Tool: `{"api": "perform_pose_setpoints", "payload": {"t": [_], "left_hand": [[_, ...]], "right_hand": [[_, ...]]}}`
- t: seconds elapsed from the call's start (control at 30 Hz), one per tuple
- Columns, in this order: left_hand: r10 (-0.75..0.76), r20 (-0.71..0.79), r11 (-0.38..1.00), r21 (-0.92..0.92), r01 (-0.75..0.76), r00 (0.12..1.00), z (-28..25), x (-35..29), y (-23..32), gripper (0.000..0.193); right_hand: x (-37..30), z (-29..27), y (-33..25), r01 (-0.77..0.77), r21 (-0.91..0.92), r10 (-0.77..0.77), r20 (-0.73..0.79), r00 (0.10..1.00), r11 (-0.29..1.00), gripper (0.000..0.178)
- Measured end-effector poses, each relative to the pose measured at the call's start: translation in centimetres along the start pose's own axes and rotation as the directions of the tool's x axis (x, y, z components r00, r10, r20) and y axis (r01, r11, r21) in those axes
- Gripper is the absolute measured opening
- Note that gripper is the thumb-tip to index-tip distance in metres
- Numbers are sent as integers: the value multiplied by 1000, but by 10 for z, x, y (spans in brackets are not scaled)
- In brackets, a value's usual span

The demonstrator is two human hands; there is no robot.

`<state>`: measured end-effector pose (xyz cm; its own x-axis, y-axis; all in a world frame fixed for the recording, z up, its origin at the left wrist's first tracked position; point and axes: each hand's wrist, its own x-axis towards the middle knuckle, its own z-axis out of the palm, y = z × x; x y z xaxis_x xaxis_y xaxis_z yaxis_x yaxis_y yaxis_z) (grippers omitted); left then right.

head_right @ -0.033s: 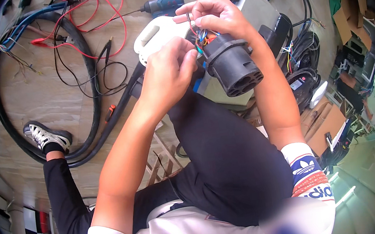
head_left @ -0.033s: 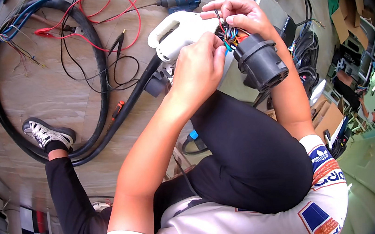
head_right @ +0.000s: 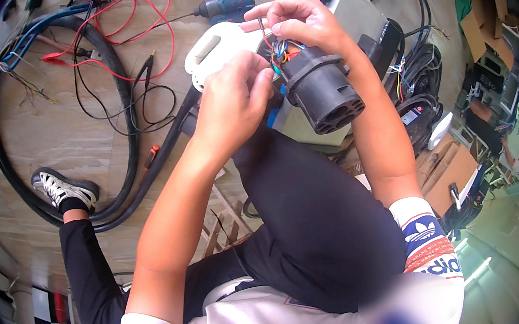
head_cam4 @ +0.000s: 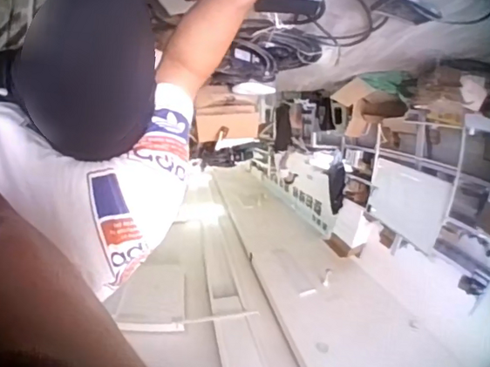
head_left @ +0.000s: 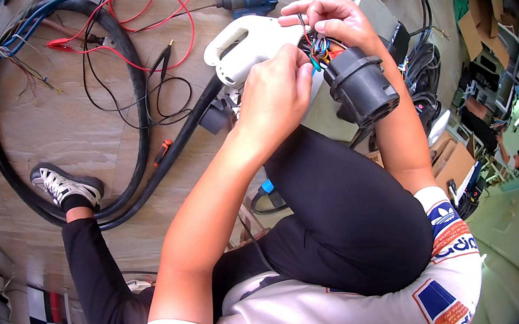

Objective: The person holds a white charging connector housing and works with a bundle of colored wires, pulling and checking the wire ends. They use a multimeter to test electrical signals and interact with various red and black test leads.

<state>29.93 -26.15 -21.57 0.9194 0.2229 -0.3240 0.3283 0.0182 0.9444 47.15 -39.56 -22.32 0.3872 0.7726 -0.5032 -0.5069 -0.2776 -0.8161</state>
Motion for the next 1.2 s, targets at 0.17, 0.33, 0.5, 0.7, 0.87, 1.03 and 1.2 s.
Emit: {"api": "perform_pose_setpoints", "payload": {"t": [0.17, 0.33, 0.5, 0.7, 0.87, 1.03, 1.2], "left_hand": [[83, -48, 993, 87, -78, 995, 6, -2, -3, 8], [85, -63, 992, 101, -78, 994, 11, -6, -4, 8], [80, -78, 992, 109, -71, 994, 14, -6, -4, 9], [91, -81, 993, 80, -85, 993, 14, -5, -5, 11], [107, -91, 992, 70, -101, 990, 14, -3, -9, 11], [162, -99, 986, 47, -158, 982, 9, -3, -19, 13], [220, -25, 959, 187, -212, 975, 0, 9, -15, 21]], "right_hand": [[-6, 2, 2, 46, 129, -48, 9, 999, 991, 21], [-6, -7, 8, 110, 72, -118, 118, 986, 991, 14], [-8, -1, 1, 73, 52, -77, 78, 994, 996, 12], [-9, -1, -3, 58, 55, -62, 84, 994, 997, 13], [-8, -2, -8, 12, -76, -6, 77, 997, 997, 16], [-6, 9, -21, -106, -151, 116, 61, 991, 983, 19], [-7, 9, -29, -156, -251, 169, 35, 985, 956, 16]]}}
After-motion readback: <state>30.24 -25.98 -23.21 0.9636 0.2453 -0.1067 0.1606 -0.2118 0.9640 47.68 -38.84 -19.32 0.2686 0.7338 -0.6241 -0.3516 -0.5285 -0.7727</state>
